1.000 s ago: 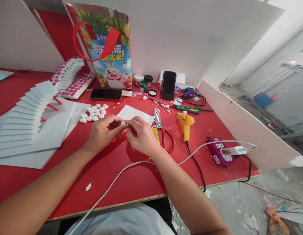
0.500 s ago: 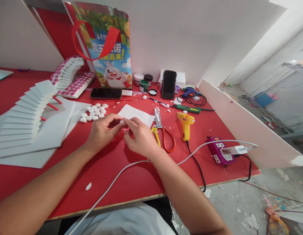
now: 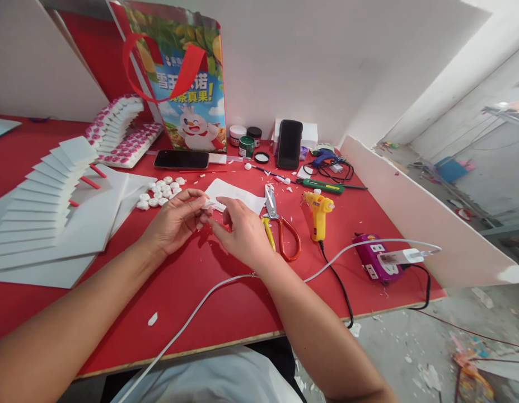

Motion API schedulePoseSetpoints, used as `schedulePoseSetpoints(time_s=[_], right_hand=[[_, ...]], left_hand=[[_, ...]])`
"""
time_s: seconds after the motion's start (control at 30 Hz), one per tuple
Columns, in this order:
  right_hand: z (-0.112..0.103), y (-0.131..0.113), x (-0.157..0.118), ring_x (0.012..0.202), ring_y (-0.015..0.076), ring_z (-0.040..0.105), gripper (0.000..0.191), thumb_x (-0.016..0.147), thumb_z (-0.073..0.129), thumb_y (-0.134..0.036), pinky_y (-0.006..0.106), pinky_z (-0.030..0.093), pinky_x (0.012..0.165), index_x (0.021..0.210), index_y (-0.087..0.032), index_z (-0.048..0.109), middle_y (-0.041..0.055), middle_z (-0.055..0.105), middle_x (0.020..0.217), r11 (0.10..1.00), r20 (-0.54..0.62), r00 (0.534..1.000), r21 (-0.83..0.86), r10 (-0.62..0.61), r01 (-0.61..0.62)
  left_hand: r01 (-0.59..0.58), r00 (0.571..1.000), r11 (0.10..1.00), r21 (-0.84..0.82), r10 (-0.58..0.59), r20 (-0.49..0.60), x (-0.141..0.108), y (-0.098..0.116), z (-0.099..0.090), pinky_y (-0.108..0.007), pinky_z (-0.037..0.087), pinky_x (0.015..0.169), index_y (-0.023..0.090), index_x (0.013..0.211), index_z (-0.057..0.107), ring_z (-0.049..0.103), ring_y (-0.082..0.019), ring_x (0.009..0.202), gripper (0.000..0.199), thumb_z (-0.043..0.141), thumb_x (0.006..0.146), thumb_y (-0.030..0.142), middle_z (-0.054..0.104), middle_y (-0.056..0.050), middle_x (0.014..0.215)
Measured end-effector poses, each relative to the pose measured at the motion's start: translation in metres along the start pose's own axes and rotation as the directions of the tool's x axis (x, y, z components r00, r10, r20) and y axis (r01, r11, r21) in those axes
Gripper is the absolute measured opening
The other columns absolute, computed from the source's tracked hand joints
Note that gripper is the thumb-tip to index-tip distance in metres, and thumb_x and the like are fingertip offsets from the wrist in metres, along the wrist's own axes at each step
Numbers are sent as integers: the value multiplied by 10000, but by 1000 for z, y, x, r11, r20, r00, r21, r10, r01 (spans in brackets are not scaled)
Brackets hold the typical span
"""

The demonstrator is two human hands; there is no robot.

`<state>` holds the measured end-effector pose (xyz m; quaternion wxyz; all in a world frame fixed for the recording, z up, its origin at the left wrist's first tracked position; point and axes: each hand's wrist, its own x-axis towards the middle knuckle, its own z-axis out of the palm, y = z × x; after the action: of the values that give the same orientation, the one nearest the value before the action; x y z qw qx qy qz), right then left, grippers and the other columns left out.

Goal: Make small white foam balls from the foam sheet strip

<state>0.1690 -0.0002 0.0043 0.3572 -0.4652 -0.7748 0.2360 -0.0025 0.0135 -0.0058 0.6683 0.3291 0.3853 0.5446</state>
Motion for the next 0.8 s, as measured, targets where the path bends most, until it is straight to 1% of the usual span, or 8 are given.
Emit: schedulePoseSetpoints(time_s=[0.1, 0.2, 0.33, 0.43, 0.57, 0.63, 0.73, 0.8], right_hand=[[1, -2, 0, 661, 123, 505, 399, 883, 677, -354, 259, 417, 657, 1222, -150, 627, -4, 589, 796, 999, -16, 1000, 36, 27, -26], [1, -5, 0, 644, 116, 485, 325, 870, 702, -396, 248, 391, 635, 1098, -173, 643, -31, 549, 743, 997, -20, 999, 63, 45, -44], [1, -8, -1, 624, 106, 464, 238, 856, 705, -394, 240, 365, 611, 919, -186, 609, -45, 519, 710, 997, -19, 999, 74, 40, -38], [0, -9, -1, 609, 104, 453, 239, 858, 683, -398, 240, 349, 592, 829, -192, 564, -46, 510, 689, 996, -17, 998, 68, 67, -66], [1, -9, -1, 590, 103, 445, 270, 879, 643, -428, 240, 337, 573, 787, -198, 536, -48, 506, 652, 986, -20, 992, 115, 121, -118], [2, -7, -1, 584, 102, 445, 278, 885, 640, -431, 239, 335, 570, 779, -198, 532, -50, 504, 641, 983, -18, 991, 134, 131, -128], [2, -6, -1, 588, 101, 465, 271, 901, 630, -421, 238, 343, 578, 782, -195, 539, -46, 519, 646, 985, -12, 992, 125, 125, -122], [-2, -8, 0, 606, 107, 497, 254, 919, 619, -416, 239, 357, 594, 813, -191, 567, -32, 558, 673, 992, 7, 994, 65, 108, -108]], left_hand=[[46, 997, 998, -49, -43, 70, 0, -1, -2, -171, 415, 481, 168, 854, 626, 551, -85, 545, 302, 861, 707, 287, 639, 10, 672], [74, 990, 996, -50, -67, 125, -1, -2, -2, -152, 385, 471, 165, 840, 624, 510, -64, 527, 309, 863, 725, 323, 599, 23, 655], [57, 989, 998, -4, -56, 133, -4, -2, 1, -146, 356, 461, 177, 836, 621, 478, -53, 512, 320, 864, 730, 356, 579, 35, 644], [27, 992, 999, 40, -32, 125, -6, -3, 3, -157, 369, 471, 185, 849, 622, 483, -55, 509, 325, 858, 735, 377, 582, 41, 652], [13, 990, 995, 101, -26, 136, -6, -3, 5, -170, 337, 435, 190, 839, 613, 464, -61, 465, 360, 851, 729, 438, 562, 51, 598], [13, 990, 994, 110, -28, 140, -7, -3, 6, -171, 333, 433, 188, 830, 611, 461, -60, 460, 364, 852, 726, 441, 565, 50, 596], [29, 991, 997, 76, -38, 128, -7, -3, 6, -167, 353, 451, 184, 818, 605, 464, -57, 472, 349, 856, 725, 407, 571, 49, 606], [49, 992, 998, 34, -53, 117, -6, -3, 6, -158, 352, 456, 179, 806, 596, 454, -51, 470, 343, 859, 724, 383, 573, 46, 601]])
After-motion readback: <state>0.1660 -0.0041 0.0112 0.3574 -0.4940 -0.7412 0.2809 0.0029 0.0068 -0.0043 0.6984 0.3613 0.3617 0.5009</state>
